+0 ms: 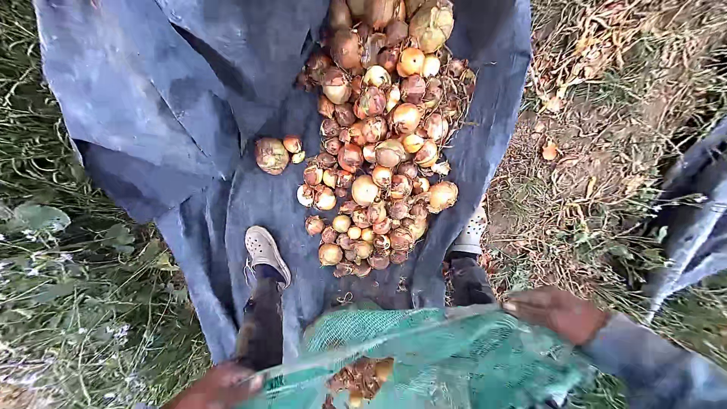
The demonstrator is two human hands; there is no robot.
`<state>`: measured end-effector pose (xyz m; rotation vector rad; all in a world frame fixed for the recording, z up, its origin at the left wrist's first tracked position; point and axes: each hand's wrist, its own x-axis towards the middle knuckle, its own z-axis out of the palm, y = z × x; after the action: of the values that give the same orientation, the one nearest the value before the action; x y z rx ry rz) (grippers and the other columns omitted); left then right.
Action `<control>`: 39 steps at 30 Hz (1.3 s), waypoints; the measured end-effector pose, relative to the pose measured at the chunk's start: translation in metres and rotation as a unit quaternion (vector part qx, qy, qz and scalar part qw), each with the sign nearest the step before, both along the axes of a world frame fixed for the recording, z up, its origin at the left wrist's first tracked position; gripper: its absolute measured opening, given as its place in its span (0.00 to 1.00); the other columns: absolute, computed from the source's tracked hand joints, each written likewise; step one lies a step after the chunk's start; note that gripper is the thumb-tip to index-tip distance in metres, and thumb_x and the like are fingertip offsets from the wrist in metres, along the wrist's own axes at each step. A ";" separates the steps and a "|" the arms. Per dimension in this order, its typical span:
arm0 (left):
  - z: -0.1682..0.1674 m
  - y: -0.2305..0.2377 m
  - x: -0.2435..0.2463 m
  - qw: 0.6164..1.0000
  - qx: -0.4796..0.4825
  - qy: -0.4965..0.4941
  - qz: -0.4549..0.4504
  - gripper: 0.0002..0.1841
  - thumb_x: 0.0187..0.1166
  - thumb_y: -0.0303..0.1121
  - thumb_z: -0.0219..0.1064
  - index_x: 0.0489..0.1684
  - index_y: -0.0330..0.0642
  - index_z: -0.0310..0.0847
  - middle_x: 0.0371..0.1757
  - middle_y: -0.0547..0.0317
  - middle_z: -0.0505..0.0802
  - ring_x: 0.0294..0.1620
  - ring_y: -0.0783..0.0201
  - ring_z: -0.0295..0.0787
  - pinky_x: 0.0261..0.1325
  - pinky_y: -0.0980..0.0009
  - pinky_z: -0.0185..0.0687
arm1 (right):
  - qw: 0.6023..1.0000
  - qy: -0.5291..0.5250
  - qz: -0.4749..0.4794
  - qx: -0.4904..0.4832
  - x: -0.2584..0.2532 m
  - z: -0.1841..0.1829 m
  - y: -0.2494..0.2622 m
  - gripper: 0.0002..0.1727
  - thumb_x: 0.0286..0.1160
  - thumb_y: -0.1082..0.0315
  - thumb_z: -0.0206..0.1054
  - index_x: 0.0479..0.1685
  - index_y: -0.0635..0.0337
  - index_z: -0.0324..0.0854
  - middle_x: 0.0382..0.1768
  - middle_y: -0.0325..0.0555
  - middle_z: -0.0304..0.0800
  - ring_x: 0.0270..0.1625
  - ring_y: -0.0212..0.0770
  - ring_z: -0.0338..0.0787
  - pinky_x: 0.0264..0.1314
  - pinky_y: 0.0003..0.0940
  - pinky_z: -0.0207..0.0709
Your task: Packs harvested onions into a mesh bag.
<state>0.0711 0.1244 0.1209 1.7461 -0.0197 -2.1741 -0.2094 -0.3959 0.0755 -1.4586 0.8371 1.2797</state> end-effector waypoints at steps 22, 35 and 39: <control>-0.401 -0.137 0.060 0.903 0.152 -0.322 -0.238 0.19 0.85 0.37 0.65 0.58 0.25 0.83 0.61 0.19 0.86 0.67 0.21 0.81 0.62 0.20 0.72 | 0.944 0.140 0.171 -0.246 0.015 -0.336 0.059 0.17 0.78 0.62 0.69 0.50 0.70 0.88 0.55 0.75 0.89 0.61 0.77 0.88 0.57 0.79 0.77; -0.407 -0.234 0.168 0.882 -0.020 -0.370 0.292 0.25 0.89 0.34 0.56 0.85 0.42 0.67 0.78 0.42 0.81 0.75 0.46 0.81 0.71 0.42 0.80 | 0.910 -0.171 -0.326 -0.191 0.208 -0.287 -0.112 0.31 0.89 0.54 0.56 0.91 0.43 0.59 0.79 0.53 0.77 0.70 0.56 0.86 0.61 0.63 0.83; -0.408 -0.294 0.174 0.849 -0.026 -0.413 0.330 0.36 0.90 0.48 0.58 0.94 0.47 0.50 0.89 0.43 0.69 0.84 0.44 0.70 0.76 0.38 0.75 | 0.917 -0.126 -0.233 -0.300 0.252 -0.316 -0.105 0.50 0.71 0.27 0.65 0.93 0.41 0.61 0.87 0.66 0.65 0.84 0.69 0.70 0.78 0.75 0.66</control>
<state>0.2452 -0.1692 -0.2868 2.1044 0.2645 -0.8508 0.0423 -0.5008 -0.2406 -1.7014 1.3744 0.4719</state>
